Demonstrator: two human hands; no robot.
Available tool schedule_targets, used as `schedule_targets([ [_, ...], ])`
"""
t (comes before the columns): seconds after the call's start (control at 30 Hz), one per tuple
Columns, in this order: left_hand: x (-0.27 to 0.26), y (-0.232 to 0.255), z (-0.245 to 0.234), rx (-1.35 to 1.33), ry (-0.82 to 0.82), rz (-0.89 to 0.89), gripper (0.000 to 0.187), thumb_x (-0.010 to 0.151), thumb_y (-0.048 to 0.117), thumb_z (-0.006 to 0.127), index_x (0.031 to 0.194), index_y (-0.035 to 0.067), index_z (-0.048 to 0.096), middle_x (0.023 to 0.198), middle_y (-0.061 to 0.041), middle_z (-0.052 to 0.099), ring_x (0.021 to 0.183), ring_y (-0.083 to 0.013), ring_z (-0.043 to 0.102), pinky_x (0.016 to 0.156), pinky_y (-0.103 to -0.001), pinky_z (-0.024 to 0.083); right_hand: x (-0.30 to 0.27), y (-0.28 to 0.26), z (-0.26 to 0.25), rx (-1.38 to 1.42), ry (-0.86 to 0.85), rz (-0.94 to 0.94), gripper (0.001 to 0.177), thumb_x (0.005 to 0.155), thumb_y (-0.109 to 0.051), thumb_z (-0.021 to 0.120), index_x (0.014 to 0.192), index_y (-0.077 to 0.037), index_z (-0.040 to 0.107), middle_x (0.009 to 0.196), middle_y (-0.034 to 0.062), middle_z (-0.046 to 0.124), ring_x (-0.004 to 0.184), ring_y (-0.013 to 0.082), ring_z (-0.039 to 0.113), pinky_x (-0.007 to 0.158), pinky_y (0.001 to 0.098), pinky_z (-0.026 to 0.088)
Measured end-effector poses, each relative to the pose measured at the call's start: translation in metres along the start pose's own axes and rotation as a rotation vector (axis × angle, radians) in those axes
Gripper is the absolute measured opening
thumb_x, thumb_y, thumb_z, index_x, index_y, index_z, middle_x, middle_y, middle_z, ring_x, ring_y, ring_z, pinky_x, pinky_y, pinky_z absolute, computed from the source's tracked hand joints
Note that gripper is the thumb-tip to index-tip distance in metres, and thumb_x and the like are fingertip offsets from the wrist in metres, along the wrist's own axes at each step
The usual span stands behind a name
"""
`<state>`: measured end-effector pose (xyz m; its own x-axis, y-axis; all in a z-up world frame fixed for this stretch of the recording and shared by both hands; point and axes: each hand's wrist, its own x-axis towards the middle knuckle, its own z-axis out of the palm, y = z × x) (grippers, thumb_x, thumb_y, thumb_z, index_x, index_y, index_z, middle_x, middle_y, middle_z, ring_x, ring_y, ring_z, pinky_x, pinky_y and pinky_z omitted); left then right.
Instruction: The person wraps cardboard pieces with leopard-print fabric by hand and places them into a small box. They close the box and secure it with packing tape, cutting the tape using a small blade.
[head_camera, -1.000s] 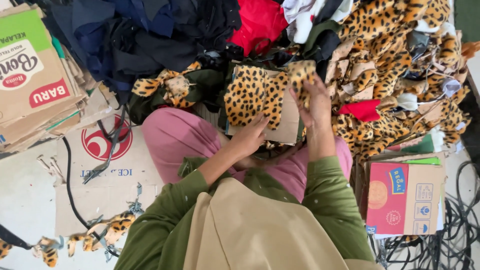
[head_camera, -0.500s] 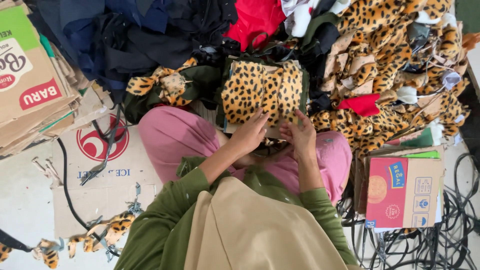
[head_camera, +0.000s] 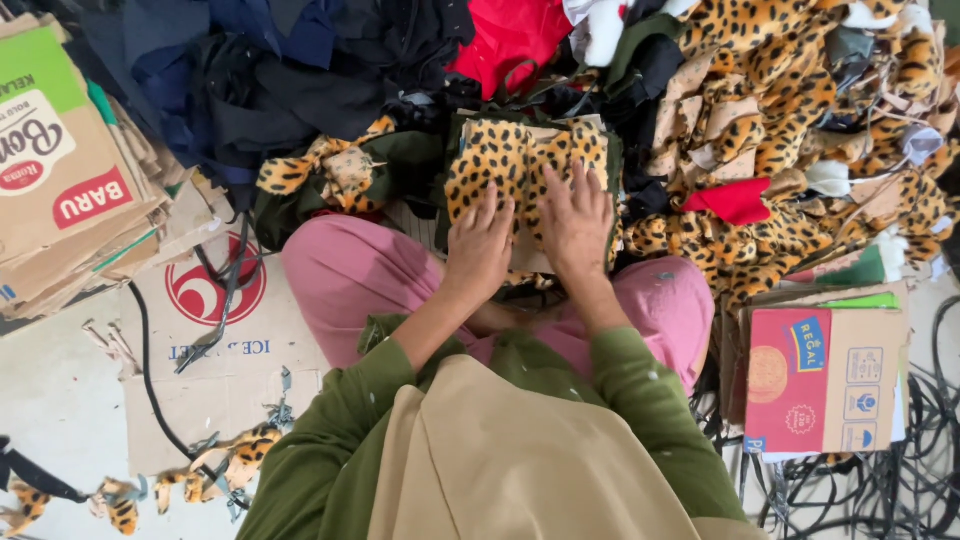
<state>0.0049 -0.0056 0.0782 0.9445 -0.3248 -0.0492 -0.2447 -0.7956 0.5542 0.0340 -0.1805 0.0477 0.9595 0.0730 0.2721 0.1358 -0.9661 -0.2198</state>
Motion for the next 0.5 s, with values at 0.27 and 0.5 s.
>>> schedule_targets([
  [0.27,0.0,-0.027,0.027,0.148,-0.372,-0.214,0.068,0.109,0.031,0.042,0.166,0.017,0.008,0.17,-0.009,-0.019,0.156,-0.0354,-0.016,0.118,-0.071,0.0,0.006,-0.015,0.041,-0.038,-0.407,0.236,0.057,0.109,-0.059,0.03,0.164,-0.044,0.022,0.175,0.0046,0.001,0.16,0.0288,-0.005,0.123,0.0633,-0.01],
  [0.5,0.002,-0.033,0.019,0.074,-0.41,-0.22,0.071,0.108,0.028,0.044,0.166,0.017,0.004,0.17,-0.01,-0.022,0.156,-0.0354,-0.018,0.116,-0.074,-0.003,0.008,0.04,0.029,0.382,0.227,0.021,0.042,0.097,-0.023,0.075,0.138,-0.022,0.067,0.141,0.011,0.063,0.133,0.0266,0.057,0.114,0.0403,0.044],
])
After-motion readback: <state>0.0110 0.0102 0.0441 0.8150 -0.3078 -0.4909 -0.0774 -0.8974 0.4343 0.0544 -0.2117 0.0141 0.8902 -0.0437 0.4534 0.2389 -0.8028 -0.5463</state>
